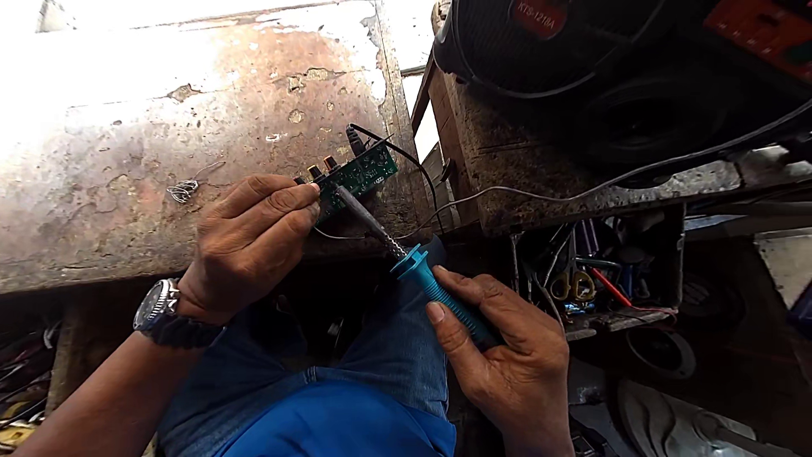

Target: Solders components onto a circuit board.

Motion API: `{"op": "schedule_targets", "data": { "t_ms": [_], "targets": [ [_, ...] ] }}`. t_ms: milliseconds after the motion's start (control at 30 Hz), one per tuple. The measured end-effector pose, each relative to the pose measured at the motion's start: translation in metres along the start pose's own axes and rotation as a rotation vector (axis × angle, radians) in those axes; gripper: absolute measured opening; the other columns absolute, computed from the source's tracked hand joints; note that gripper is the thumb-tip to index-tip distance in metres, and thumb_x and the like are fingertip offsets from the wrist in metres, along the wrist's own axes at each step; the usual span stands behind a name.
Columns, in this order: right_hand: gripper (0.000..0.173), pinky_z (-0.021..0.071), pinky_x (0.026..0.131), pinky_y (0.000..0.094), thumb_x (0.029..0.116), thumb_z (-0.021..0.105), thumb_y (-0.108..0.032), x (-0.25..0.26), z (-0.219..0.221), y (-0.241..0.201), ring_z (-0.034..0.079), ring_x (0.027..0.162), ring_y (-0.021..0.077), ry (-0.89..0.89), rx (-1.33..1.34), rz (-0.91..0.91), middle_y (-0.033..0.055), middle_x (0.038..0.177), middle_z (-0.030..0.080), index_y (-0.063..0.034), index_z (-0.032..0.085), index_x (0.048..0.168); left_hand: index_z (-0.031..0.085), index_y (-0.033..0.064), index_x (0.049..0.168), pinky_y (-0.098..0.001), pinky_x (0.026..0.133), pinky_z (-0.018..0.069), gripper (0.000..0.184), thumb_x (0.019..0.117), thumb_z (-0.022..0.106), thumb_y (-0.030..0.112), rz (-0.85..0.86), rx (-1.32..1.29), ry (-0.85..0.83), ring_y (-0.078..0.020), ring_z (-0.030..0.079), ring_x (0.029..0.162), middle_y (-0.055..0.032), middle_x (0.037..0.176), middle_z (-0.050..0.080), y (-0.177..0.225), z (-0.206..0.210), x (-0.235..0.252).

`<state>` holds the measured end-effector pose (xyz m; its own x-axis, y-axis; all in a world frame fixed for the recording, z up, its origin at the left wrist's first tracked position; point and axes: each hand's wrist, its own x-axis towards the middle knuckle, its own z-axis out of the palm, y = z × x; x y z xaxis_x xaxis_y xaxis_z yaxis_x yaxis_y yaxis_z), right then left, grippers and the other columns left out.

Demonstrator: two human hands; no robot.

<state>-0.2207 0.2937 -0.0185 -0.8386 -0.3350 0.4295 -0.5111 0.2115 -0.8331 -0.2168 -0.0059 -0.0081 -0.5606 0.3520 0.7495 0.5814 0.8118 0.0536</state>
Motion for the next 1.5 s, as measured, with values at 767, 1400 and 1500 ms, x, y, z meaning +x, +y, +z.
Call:
{"op": "schedule_targets", "data": {
  "t_ms": [767, 1400, 1500],
  "targets": [
    [0.025, 0.0571, 0.070, 0.0154, 0.0911, 0.072, -0.011, 0.000, 0.007, -0.004, 0.066, 0.084, 0.0037, 0.009, -0.061, -0.041, 0.0056, 0.095, 0.072, 0.0026, 0.077, 0.112, 0.072, -0.0067, 0.097, -0.0412, 0.094, 0.0562, 0.011, 0.0902, 0.064, -0.008, 0.011, 0.004, 0.041, -0.0333, 0.069, 0.107, -0.0219, 0.108, 0.073, 0.000, 0.004, -0.001],
    [0.023, 0.0541, 0.066, 0.0151, 0.0899, 0.074, -0.011, -0.004, 0.013, -0.011, 0.064, 0.079, 0.0041, 0.035, -0.155, -0.088, 0.0054, 0.090, 0.070, 0.0007, 0.078, 0.110, 0.072, -0.0067, 0.097, -0.0411, 0.094, 0.0559, 0.010, 0.0903, 0.065, -0.008, -0.014, 0.001, 0.070, -0.0334, 0.069, 0.107, -0.0213, 0.107, 0.073, 0.002, 0.006, -0.001],
    [0.025, 0.0545, 0.066, 0.0146, 0.0898, 0.074, -0.011, -0.005, 0.013, -0.012, 0.064, 0.079, 0.0037, 0.038, -0.134, -0.083, 0.0056, 0.090, 0.070, 0.0022, 0.078, 0.111, 0.072, -0.0065, 0.096, -0.0409, 0.093, 0.0560, 0.010, 0.0903, 0.065, -0.007, -0.016, -0.003, 0.073, -0.0330, 0.068, 0.107, -0.0212, 0.106, 0.073, 0.002, 0.007, -0.001]
  ]
}}
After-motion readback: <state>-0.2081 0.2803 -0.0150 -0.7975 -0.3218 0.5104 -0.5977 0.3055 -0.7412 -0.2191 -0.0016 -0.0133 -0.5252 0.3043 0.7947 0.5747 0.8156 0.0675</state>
